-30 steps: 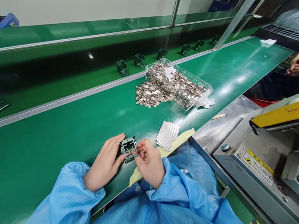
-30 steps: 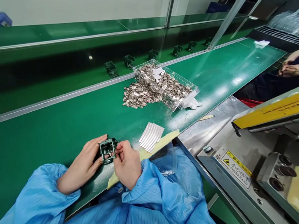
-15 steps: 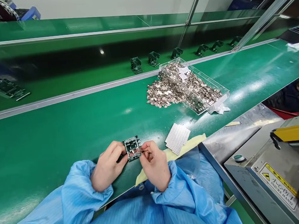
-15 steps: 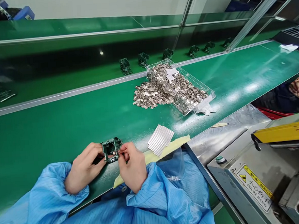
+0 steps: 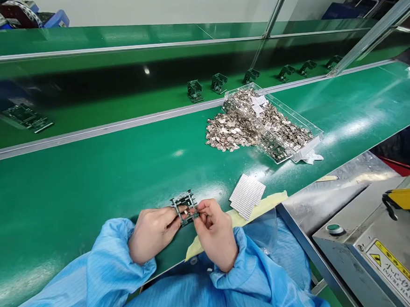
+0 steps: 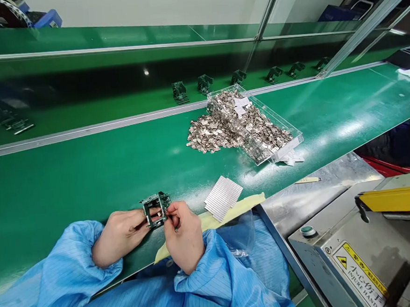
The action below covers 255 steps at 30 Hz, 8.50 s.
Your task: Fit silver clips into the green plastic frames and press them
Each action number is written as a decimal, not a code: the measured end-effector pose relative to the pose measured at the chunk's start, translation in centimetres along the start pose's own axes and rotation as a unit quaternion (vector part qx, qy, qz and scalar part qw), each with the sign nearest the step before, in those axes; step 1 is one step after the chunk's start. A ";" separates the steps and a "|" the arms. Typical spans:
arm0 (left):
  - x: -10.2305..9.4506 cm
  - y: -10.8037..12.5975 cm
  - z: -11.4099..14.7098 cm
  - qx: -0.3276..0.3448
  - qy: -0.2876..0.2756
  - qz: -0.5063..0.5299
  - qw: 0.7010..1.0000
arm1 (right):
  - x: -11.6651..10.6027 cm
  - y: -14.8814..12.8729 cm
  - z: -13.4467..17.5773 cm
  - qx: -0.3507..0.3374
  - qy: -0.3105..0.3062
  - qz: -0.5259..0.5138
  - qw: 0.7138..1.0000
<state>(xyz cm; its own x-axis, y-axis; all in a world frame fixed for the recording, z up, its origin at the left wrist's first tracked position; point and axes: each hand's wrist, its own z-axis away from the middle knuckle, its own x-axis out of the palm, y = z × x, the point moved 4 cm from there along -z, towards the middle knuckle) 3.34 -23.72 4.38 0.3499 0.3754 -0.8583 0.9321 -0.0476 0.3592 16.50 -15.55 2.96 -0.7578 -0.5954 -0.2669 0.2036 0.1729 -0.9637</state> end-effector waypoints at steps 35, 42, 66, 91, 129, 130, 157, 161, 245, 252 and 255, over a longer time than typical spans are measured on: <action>-0.9 0.3 -1.0 0.063 0.010 0.022 0.998 | -0.2 -1.5 -0.6 -0.105 -0.066 0.119 0.985; -1.2 0.3 -1.2 0.065 0.005 0.036 0.997 | -0.4 -1.8 -0.6 -0.089 -0.068 0.120 0.986; -0.8 0.1 -0.8 0.050 -0.002 0.051 0.997 | 0.2 -1.8 -0.2 -0.035 -0.047 0.198 0.979; -0.4 -0.3 0.0 0.036 -0.037 0.046 0.998 | 0.3 -2.3 -0.5 0.006 -0.063 0.209 0.976; -0.2 -0.2 0.6 0.012 -0.052 0.036 0.998 | 0.6 -2.7 -0.6 0.102 -0.079 0.216 0.968; -0.2 -0.2 0.6 0.011 -0.048 0.036 0.998 | 0.7 -2.7 -0.6 0.099 -0.077 0.224 0.966; -1.0 -0.9 1.2 -0.074 -0.027 0.151 0.985 | -2.4 -1.4 1.6 0.042 -0.054 0.170 0.983; -2.4 -0.7 1.6 -0.085 0.030 0.132 0.987 | -4.1 -1.1 2.2 0.067 -0.028 0.064 0.995; 1.1 1.7 -0.2 -0.111 0.034 0.478 0.871 | -2.2 -2.4 1.4 -0.013 0.064 -0.064 0.996; 1.4 1.6 0.3 -0.129 0.016 0.458 0.880 | -2.0 -2.1 1.5 0.009 0.073 -0.057 0.996; 1.5 1.8 0.4 -0.151 0.016 0.464 0.873 | -1.8 -1.8 1.6 0.027 0.062 -0.078 0.995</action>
<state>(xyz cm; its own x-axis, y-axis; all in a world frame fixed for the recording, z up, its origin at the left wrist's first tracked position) 5.57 -23.56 3.58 0.9337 0.3302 -0.1385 0.1805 -0.1002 0.9785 18.47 -16.09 5.18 -0.8527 -0.5100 -0.1135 0.1074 0.0415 -0.9934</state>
